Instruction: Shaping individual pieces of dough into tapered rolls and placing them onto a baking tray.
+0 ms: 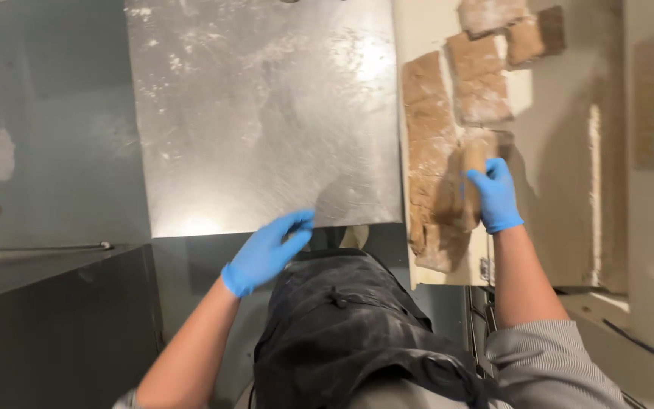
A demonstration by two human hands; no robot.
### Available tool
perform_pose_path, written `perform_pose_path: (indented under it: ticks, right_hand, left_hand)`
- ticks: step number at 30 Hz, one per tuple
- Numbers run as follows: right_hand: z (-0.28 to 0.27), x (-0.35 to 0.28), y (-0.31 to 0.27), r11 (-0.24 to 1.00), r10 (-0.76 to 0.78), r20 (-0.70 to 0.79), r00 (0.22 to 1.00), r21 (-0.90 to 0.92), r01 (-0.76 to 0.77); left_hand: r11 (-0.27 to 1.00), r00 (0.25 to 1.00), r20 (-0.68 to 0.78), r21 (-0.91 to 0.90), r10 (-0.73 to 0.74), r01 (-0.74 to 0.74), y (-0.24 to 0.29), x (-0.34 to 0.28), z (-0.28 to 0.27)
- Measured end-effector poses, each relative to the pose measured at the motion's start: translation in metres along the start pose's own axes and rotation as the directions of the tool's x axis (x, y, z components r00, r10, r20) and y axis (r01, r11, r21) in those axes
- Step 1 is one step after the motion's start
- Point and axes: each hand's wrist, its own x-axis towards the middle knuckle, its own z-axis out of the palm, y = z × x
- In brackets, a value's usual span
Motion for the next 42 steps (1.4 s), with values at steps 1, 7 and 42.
perform_pose_path:
  ticks: [1, 7, 42]
  right_hand:
    - [0.018, -0.005, -0.025, 0.998, -0.058, 0.112, 0.992, 0.038, 0.054]
    - [0.221, 0.001, -0.143, 0.817, -0.244, 0.559, 0.793, -0.322, 0.478]
    - [0.230, -0.045, -0.049, 0.410, -0.463, 0.457, 0.760, -0.649, 0.640]
  left_hand:
    - [1.000, 0.999, -0.041, 0.002, 0.019, -0.019, 0.001, 0.013, -0.011]
    - [0.866, 0.683, -0.533, 0.317, 0.499, -0.386, -0.051, 0.227, -0.045]
    - [0.211, 0.722, 0.405, 0.773, 0.561, -0.598, -0.161, 0.255, -0.042]
